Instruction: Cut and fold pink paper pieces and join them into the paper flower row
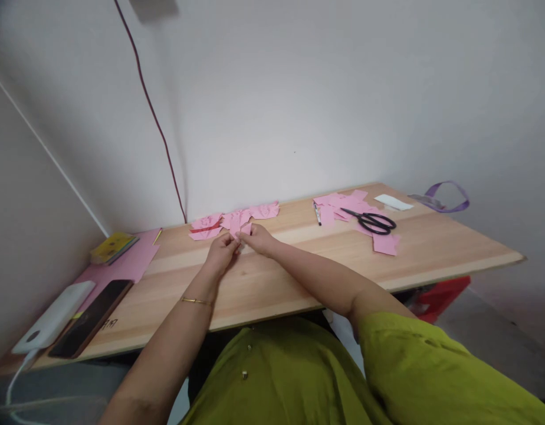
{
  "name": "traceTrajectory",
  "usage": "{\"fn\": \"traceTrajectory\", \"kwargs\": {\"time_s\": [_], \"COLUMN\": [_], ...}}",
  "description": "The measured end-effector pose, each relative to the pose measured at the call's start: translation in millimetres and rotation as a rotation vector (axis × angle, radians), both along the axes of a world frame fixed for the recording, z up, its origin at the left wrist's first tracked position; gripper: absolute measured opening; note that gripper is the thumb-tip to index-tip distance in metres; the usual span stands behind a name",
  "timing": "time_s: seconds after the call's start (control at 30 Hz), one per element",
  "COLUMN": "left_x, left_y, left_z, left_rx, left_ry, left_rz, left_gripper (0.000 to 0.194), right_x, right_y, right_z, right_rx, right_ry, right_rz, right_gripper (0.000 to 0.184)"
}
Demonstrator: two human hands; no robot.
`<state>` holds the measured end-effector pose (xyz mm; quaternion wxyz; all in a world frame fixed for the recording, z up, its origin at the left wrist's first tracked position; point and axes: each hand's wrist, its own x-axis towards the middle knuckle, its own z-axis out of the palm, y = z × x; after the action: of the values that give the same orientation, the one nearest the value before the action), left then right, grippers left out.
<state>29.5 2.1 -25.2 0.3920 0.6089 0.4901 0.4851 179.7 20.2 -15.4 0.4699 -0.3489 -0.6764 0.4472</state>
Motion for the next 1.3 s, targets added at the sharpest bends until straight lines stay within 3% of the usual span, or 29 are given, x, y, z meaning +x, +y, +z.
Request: {"fn": "traceTrajectory", "kwargs": {"time_s": [0.27,0.67,1.13,1.3], "left_x": [0.1,1.3,-0.3,0.3], "left_y": [-2.7,2.8,5.4,2.2], "left_z": [5.6,-3.8,-8.4,-3.7], "left_rx": [0.058,-0.001,-0.003,0.027], "left_ry": [0.117,-0.031,0.007,0.069], "left_rz": [-0.022,-0.009,-0.009,0.008], "left_gripper": [0.020,0.025,0.026,0.022], "right_x": [0.3,-1.2,-1.9,-1.5], "right_y": [3.7,-1.0,2.3,4.2], "right_z": [-3.8,1.8,-3.4,-5.8], "right_rx": [-0.020,-0.060,-0.042,-0.034], "right_ry": [-0.006,0.041,0.012,0.011], "right_rz": [-0.005,-0.012,-0.064,-0.061], "right_gripper": [0.033,0.025,0.027,0.027]}}
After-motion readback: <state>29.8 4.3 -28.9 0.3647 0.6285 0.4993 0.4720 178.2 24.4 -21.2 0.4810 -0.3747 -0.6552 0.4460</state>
